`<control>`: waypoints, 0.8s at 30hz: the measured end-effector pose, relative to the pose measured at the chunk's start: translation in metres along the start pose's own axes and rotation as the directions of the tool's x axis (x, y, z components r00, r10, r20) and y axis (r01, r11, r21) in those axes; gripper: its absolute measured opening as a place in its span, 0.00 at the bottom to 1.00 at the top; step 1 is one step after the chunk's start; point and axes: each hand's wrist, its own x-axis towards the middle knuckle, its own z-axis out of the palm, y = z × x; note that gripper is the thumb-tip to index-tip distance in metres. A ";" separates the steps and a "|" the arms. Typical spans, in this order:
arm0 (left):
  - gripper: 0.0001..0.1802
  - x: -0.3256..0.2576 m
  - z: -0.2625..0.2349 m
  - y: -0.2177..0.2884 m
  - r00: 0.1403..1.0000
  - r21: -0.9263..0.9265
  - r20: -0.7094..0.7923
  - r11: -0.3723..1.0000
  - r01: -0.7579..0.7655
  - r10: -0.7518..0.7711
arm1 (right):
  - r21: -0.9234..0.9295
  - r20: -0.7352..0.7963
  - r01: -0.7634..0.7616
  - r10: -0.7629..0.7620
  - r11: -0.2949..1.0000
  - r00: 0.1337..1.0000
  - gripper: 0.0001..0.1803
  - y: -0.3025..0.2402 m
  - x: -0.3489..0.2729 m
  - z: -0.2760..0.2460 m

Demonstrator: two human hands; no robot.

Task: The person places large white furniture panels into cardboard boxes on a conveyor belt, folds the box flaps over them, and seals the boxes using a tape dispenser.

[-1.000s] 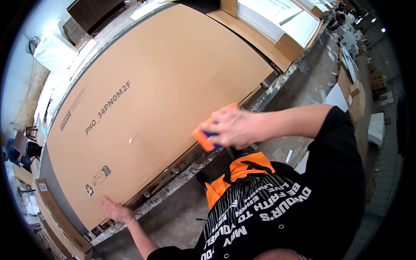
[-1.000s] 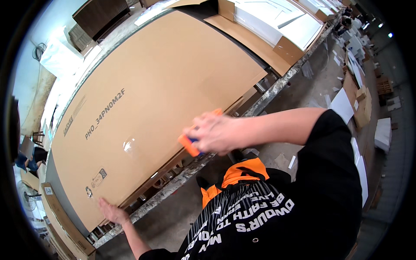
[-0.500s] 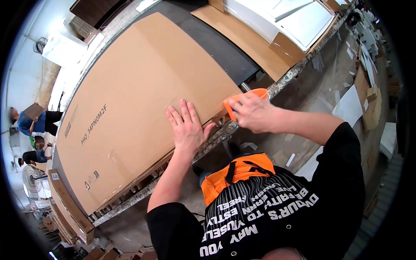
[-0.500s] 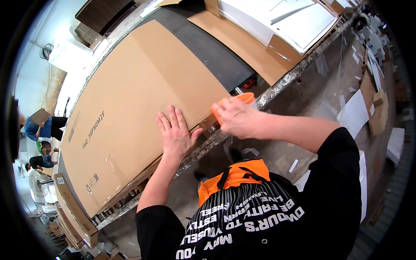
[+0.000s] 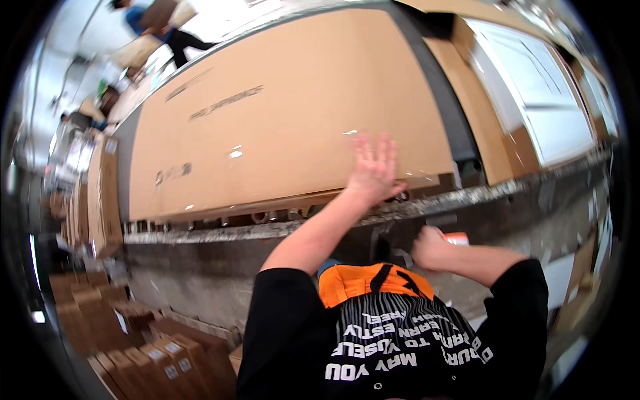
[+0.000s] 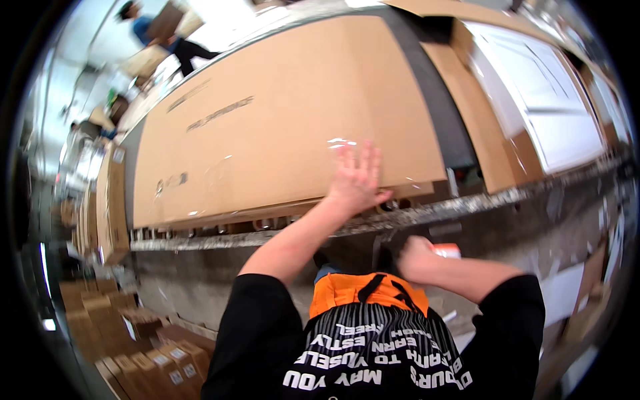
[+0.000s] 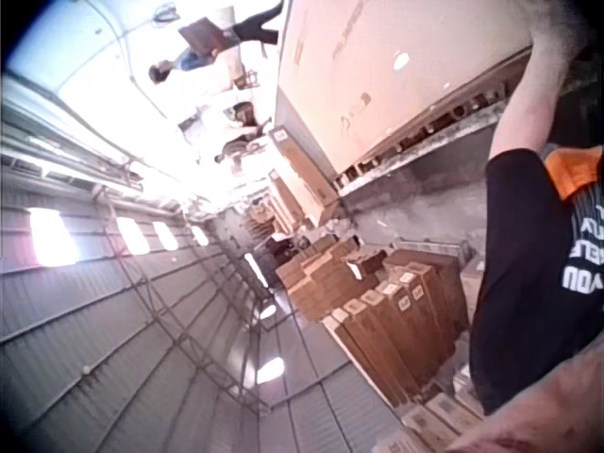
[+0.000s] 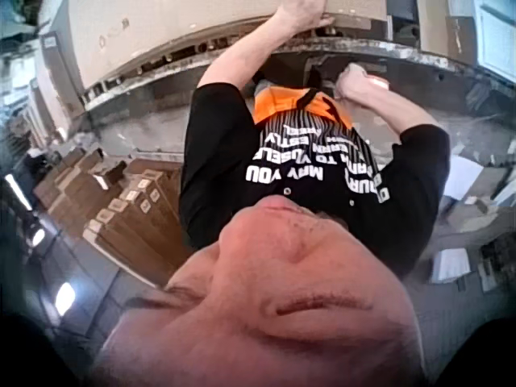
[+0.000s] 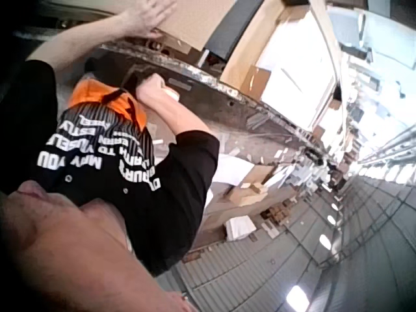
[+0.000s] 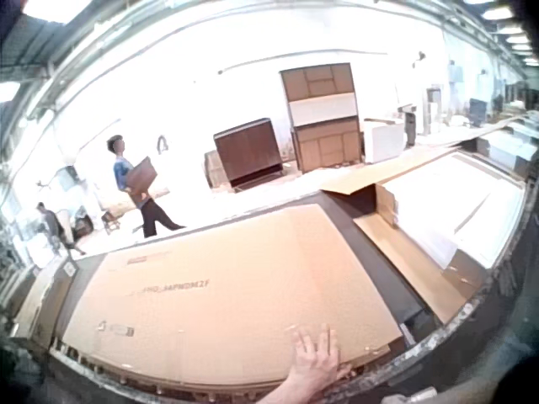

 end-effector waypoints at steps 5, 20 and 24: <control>0.59 -0.040 0.008 -0.047 0.978 -0.117 -0.187 0.986 -0.116 0.093 | 0.530 -0.022 -0.028 0.047 0.848 0.999 0.32 0.005 -0.036 0.042; 0.69 -0.381 -0.015 -0.426 0.975 0.141 0.085 0.971 0.193 -0.206 | 0.148 -0.396 0.986 0.908 -0.081 0.134 0.29 0.051 0.076 -0.109; 0.69 -0.445 -0.025 -0.488 0.954 0.147 0.145 0.959 0.241 -0.262 | 0.190 -0.354 0.977 0.921 -0.101 0.164 0.30 0.041 0.067 -0.125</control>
